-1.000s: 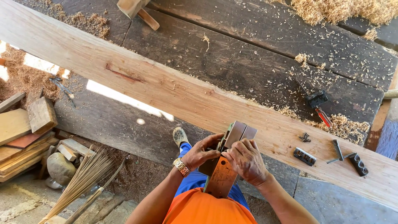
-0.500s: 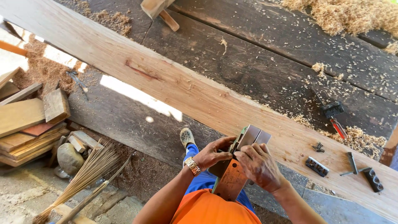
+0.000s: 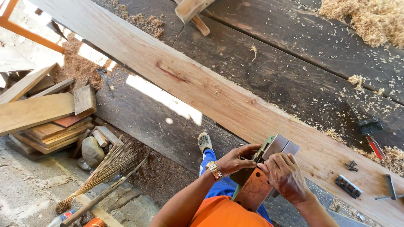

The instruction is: Assembling and adjusting the metal blades and base plates of an electric hand planer on a wooden workbench.

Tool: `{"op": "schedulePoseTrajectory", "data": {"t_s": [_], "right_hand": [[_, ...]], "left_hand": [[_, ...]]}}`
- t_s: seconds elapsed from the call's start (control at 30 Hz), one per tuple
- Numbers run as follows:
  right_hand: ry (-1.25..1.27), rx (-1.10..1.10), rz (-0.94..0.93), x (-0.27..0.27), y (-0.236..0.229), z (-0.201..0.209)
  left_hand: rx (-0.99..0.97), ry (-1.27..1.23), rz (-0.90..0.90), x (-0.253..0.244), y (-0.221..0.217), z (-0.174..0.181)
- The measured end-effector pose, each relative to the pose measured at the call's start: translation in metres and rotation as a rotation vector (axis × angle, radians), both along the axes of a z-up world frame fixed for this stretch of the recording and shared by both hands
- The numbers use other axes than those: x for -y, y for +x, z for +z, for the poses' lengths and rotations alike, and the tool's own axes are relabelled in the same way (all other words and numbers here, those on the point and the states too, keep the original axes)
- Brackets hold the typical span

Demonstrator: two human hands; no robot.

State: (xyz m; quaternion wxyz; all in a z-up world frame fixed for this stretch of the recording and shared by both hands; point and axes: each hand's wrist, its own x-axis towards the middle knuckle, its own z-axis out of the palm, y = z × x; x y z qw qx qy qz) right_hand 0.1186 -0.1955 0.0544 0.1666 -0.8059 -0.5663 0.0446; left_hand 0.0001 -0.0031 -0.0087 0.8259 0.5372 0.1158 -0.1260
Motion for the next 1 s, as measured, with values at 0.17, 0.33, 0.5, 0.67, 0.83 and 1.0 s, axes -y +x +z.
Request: {"op": "schedulePoseTrajectory", "data": {"t_s": [0.17, 0.33, 0.5, 0.67, 0.83, 1.0], "right_hand": [[0.082, -0.075, 0.065, -0.005, 0.002, 0.017], [0.08, -0.05, -0.008, -0.011, -0.001, 0.02], [0.103, -0.117, 0.069, -0.006, 0.005, 0.025], [0.035, -0.039, 0.003, -0.006, -0.001, 0.017], [0.078, -0.067, 0.115, -0.008, 0.003, 0.027], [0.02, -0.079, -0.006, -0.008, -0.002, 0.024]], "left_hand": [[-0.038, -0.018, -0.007, -0.001, 0.002, 0.003], [0.016, 0.036, 0.006, 0.0, 0.001, -0.001], [-0.026, -0.092, 0.019, 0.002, 0.0, -0.007], [0.009, -0.068, 0.009, 0.001, 0.0, 0.0], [0.017, -0.073, 0.005, 0.0, 0.0, 0.003], [-0.002, -0.05, -0.001, 0.0, 0.0, -0.005]]}}
